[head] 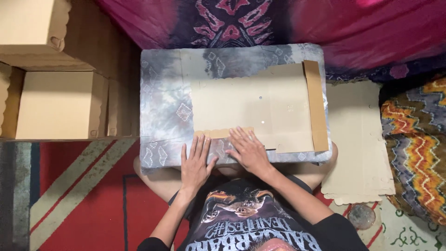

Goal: Folding a flat cardboard cutout into a box shape by following pre-scored lines.

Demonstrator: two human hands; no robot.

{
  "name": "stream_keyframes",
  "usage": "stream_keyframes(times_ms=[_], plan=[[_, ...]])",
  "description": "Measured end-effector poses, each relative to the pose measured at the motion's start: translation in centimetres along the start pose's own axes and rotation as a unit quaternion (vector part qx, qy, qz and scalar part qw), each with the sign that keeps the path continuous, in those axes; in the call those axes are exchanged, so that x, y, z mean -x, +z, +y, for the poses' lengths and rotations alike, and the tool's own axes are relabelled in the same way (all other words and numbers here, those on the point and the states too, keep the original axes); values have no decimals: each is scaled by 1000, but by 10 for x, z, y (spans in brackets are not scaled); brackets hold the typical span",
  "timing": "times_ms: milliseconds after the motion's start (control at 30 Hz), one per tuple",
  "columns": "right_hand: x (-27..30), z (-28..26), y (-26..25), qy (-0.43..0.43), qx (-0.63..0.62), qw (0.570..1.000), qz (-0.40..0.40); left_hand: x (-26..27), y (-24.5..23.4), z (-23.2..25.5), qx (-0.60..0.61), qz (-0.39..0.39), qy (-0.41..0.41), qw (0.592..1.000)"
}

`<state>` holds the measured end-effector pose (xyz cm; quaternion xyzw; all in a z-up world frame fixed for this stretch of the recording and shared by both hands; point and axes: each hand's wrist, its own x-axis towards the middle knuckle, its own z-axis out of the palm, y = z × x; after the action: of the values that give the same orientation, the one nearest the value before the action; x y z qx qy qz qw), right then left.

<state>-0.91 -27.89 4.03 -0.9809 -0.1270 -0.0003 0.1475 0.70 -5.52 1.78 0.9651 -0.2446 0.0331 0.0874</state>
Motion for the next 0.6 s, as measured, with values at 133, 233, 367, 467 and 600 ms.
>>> stream_keyframes(times_ms=[133,233,367,467,600], plan=[[20,20,-10,35,6,999,-22,2,-1,-2,-5,-11,-2,1000],[32,31,-12,57,21,998,-29,3,-1,1,-16,-12,-11,1000],[40,36,-17,81,30,996,-14,3,-2,10,-24,4,-18,1000],[36,34,-11,68,53,996,23,1,-1,17,-28,-2,-26,999],[19,17,-9,53,0,999,-3,-3,3,28,-17,-21,-36,999]])
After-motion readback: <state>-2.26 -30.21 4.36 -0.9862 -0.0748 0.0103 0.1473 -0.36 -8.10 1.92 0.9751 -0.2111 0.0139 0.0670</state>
